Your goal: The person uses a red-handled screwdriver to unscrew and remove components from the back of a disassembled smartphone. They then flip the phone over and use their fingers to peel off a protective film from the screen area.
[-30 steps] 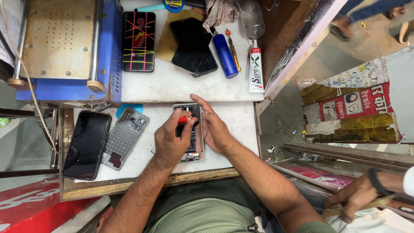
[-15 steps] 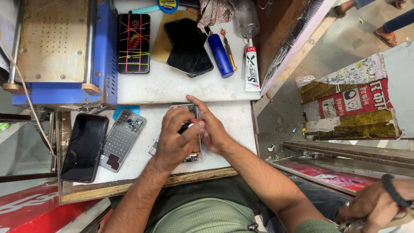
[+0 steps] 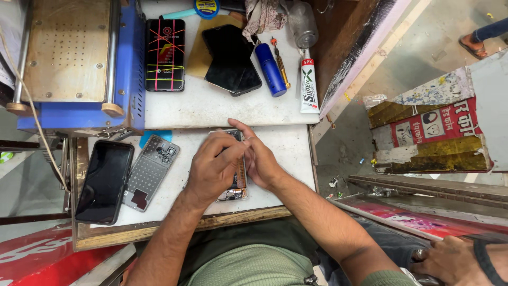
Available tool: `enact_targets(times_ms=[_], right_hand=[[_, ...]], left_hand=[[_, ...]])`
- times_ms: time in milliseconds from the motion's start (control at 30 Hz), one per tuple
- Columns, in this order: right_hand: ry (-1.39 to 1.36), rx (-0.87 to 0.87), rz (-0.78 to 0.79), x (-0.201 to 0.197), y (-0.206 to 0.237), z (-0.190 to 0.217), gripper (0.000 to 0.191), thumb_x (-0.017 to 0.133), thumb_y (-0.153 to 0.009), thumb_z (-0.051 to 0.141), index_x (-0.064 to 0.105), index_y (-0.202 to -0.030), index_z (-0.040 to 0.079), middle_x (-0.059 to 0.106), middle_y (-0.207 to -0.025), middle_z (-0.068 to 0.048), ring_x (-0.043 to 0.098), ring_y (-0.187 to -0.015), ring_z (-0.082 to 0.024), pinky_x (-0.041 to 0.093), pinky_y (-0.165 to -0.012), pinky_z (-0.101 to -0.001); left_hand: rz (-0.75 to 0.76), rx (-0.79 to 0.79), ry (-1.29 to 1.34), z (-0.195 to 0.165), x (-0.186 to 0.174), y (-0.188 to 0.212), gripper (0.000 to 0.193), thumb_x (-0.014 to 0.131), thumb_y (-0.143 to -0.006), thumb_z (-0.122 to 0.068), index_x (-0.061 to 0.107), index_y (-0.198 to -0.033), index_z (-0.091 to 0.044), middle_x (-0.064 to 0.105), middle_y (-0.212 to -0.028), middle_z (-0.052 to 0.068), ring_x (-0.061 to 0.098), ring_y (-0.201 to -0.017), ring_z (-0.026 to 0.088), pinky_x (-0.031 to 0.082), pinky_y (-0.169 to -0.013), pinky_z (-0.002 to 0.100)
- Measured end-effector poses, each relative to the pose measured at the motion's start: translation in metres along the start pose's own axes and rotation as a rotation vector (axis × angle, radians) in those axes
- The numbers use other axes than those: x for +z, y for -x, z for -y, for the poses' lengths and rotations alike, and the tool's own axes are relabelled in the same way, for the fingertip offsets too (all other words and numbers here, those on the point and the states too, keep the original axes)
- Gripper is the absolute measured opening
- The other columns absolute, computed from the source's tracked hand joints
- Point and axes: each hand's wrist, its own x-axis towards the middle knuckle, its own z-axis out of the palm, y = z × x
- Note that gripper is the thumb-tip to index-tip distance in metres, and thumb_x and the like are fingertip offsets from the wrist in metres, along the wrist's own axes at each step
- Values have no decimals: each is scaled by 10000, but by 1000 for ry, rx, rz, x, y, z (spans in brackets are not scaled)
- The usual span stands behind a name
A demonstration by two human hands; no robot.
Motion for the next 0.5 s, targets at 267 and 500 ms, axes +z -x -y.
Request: enact_targets(times_ms=[267, 500], right_hand=[[64, 10, -37, -1, -1, -3, 678, 384, -973, 477, 307, -1595, 219, 427, -1464, -218, 499, -1333, -313, 500, -1092, -481], [40, -34, 9, -3, 0, -3, 643, 379, -1011, 466, 309, -1596, 208, 446, -1496, -224, 482, -1375, -314, 480, -1129, -437]], left_hand=[[19, 36, 0, 0, 6, 1, 629, 632, -877, 122, 579, -1400, -224, 667, -1226, 74, 607, -1296, 305, 515, -1159, 462], [28, -82, 66, 0, 10, 3, 642, 640, -906, 132, 632, -1407, -268, 662, -1155, 31, 639, -1192, 233, 566, -1123, 449]])
